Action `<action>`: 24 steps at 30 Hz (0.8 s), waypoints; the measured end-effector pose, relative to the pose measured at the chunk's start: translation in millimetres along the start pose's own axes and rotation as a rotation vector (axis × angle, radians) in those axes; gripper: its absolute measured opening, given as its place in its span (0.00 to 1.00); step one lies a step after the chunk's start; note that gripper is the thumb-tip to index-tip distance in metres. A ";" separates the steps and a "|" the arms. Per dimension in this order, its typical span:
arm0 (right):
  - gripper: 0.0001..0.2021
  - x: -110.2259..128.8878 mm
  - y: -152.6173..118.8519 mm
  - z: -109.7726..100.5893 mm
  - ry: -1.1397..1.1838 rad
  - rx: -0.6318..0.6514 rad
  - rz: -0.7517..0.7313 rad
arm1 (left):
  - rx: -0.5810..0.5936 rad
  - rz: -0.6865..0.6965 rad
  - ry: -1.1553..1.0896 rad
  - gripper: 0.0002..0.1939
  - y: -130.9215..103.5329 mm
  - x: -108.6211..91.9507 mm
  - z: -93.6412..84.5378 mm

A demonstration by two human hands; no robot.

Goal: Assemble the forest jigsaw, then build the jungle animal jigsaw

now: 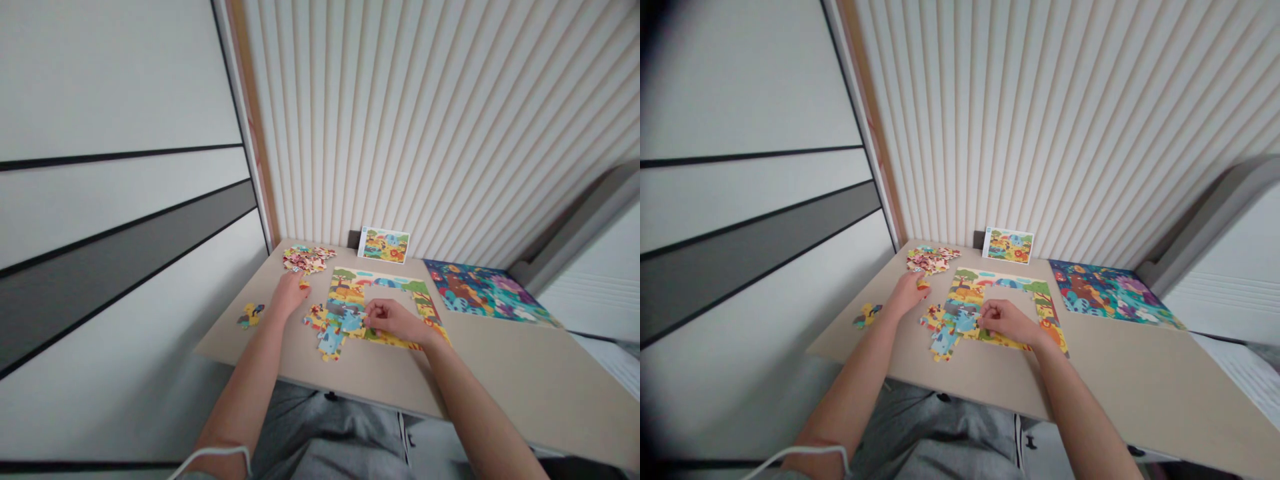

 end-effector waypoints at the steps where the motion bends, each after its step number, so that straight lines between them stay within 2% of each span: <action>1: 0.21 -0.2 0.1 -0.4 0.000 -0.003 0.001 | -0.014 -0.009 -0.012 0.21 1.3 1.9 -2.1; 8: 0.19 2.2 0.1 -0.9 0.062 -0.005 -0.017 | -0.168 -0.133 0.040 0.19 1.9 20.0 -25.4; 13: 0.19 4.7 2.2 -10.0 0.083 -0.089 -0.036 | -0.133 -0.194 0.164 0.19 -2.3 21.4 -25.5; 17: 0.21 5.8 4.0 -19.4 0.069 -0.182 -0.061 | -0.097 -0.171 0.187 0.18 -5.0 17.1 -20.6; 20: 0.22 6.0 4.6 -21.9 0.064 -0.206 -0.072 | -0.092 -0.135 0.157 0.16 -5.7 12.0 -17.4; 24: 0.20 3.2 6.0 -23.2 0.066 -0.217 -0.076 | -0.072 -0.001 0.063 0.15 -4.4 -9.3 -13.0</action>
Point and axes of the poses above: each hand's wrist, its own y-axis towards the middle knuckle, its own z-axis out of the palm, x = y × z, the point moved 8 cm from there along y, towards the middle knuckle, and after that the axes turned 6 degrees about -x, right-handed, at the moved point
